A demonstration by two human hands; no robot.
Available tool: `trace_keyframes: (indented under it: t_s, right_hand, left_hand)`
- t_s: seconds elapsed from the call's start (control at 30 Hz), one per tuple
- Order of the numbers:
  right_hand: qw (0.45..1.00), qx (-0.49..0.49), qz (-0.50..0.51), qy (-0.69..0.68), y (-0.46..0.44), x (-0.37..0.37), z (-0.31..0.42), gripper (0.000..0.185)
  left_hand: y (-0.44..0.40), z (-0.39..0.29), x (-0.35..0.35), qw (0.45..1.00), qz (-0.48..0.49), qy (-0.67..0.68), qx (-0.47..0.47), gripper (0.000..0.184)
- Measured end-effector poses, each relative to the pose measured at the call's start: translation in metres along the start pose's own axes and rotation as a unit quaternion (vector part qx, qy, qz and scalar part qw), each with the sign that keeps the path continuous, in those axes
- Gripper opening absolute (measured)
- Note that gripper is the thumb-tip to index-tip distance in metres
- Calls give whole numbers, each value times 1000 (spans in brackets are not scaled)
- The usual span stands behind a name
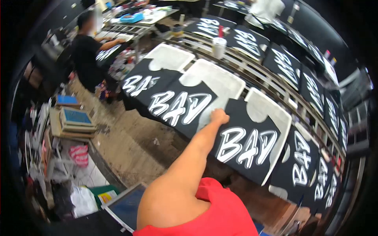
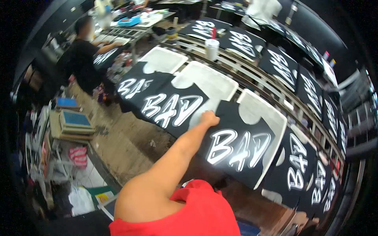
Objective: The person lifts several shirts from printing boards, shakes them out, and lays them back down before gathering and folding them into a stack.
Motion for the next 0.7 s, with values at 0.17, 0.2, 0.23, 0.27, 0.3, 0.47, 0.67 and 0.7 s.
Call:
trace_keyframes:
  t_s: [0.17,0.2,0.23,0.27,0.3,0.47,0.67,0.7]
  right_hand:
    - [1000,15,-9,-3,-10,5,22,23]
    - [1000,15,-12,-4,-11,6,26,23]
    - [1000,17,-13,-6,-11,5,29,23]
    - [1000,16,-16,-8,-12,5,32,24]
    - [1000,17,-19,-8,-11,3,34,24]
    - [999,15,-27,-16,-12,2,42,26]
    - [999,12,-39,-35,-10,-2,46,28]
    - [998,12,-40,-39,-9,-4,46,28]
  left_hand:
    - [-43,6,28,991,63,121,-1,59]
    - [-51,8,33,988,63,143,-3,66]
    - [-57,9,42,984,64,164,-4,73]
    - [-59,10,42,983,66,169,-5,73]
    - [-65,12,39,974,62,216,-10,79]
    - [-74,9,13,948,9,316,-12,52]
    - [-84,4,-3,888,-61,454,34,22]
    - [-85,7,-8,877,-80,473,37,19]
Point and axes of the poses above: each hand's wrist, its own y-axis away from the middle knuckle, its own x-axis out of the palm, z = x × y, the point moved 5 cm from there along -y, towards the middle knuckle, and after that the axes turned 10 degrees about -x, right-handed, at the moved point
